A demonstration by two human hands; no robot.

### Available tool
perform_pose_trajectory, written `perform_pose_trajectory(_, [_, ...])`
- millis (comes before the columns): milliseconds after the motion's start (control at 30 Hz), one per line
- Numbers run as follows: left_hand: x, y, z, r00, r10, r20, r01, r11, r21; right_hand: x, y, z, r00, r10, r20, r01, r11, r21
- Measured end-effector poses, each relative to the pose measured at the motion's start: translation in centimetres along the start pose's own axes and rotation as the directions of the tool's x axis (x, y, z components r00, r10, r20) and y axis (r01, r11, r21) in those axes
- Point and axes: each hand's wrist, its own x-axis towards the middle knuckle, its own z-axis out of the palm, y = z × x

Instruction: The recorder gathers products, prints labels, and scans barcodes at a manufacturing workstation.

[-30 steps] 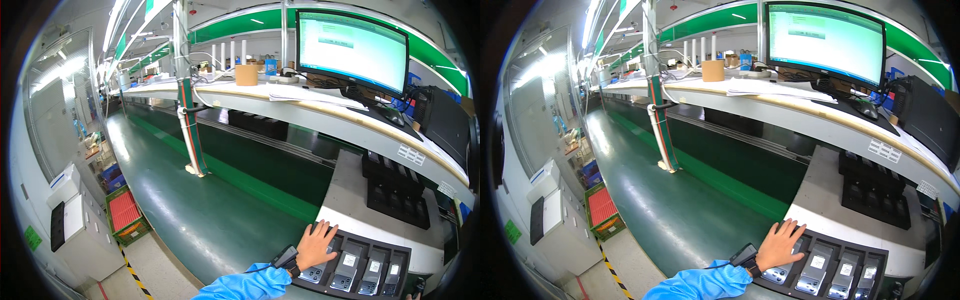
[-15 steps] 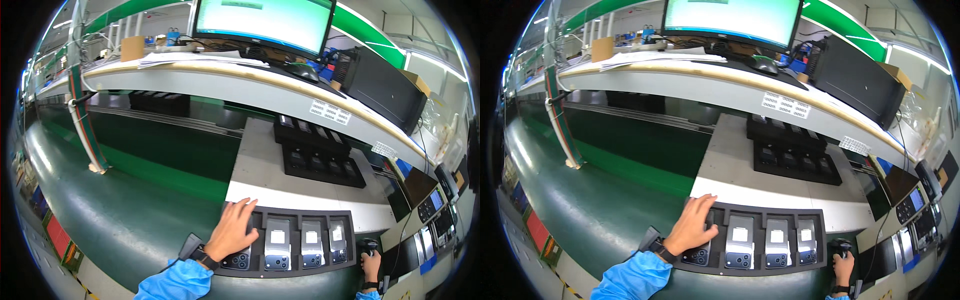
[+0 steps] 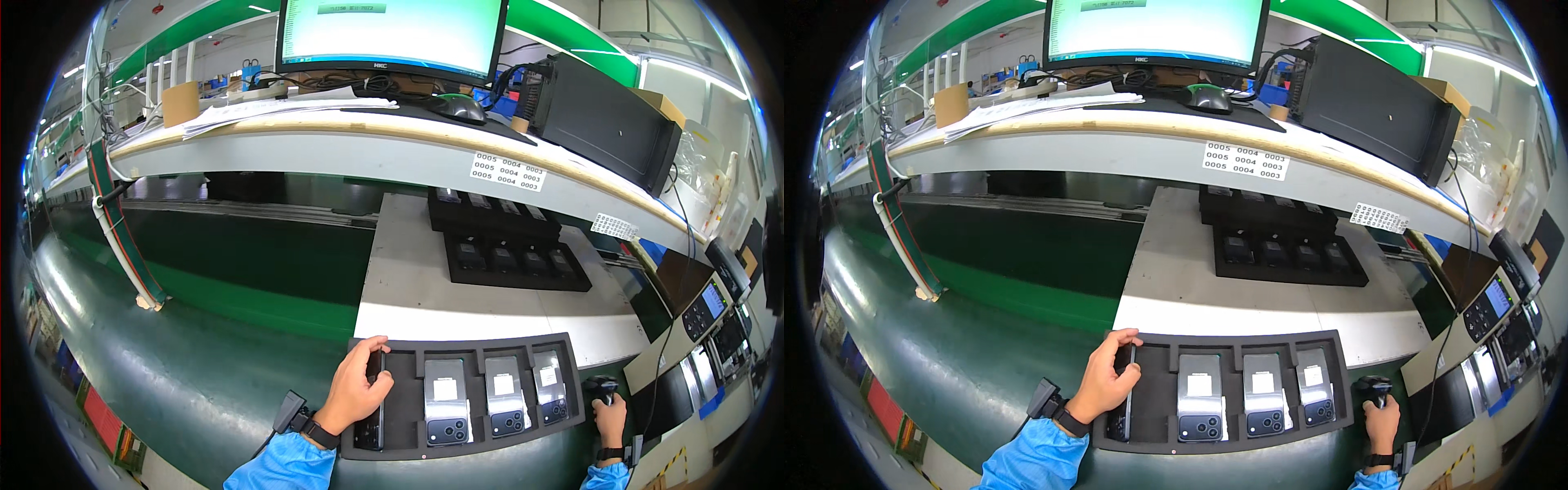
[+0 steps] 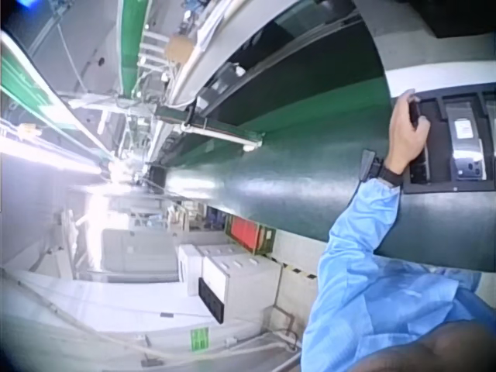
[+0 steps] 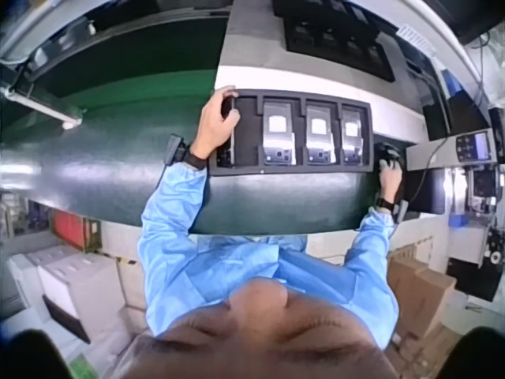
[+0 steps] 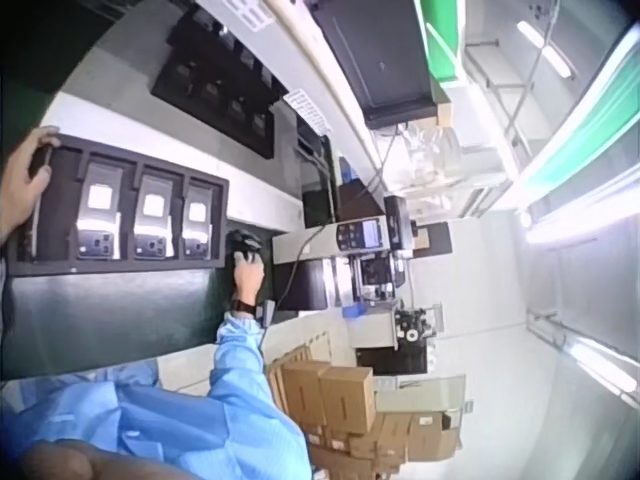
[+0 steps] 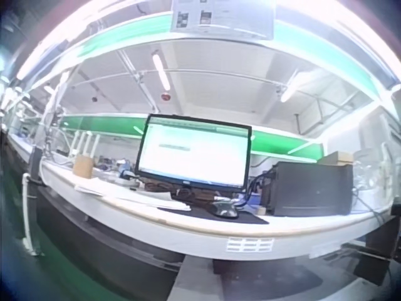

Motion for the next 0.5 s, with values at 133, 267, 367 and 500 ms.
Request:
perform_pose_trajectory(133, [-0.09,-0.02,0.01,1.0,-0.003,0.01,0.003,0.999,0.049,0.13,0.38,0.1,0.997,0.073,-0.005,-0.073,0.995,-0.067])
perform_pose_trajectory(267, [-0.04,-0.08,0.07,1.0,0.012,-0.009,-0.012,0.998,0.063,0.41,0.93,0.09,0.998,0.061,-0.008,-0.061,0.995,-0.08])
perform_pose_trajectory(367, [0.04,-0.09,0.09,0.998,0.063,-0.026,-0.06,0.992,0.107,0.44,0.89,0.08,0.997,0.073,0.01,-0.072,0.995,-0.074])
perform_pose_trajectory(500, [-0.06,0.19,0.1,0.999,0.003,-0.047,0.0,0.998,0.06,0.25,0.03,0.06,0.998,0.066,0.009,-0.065,0.994,-0.083])
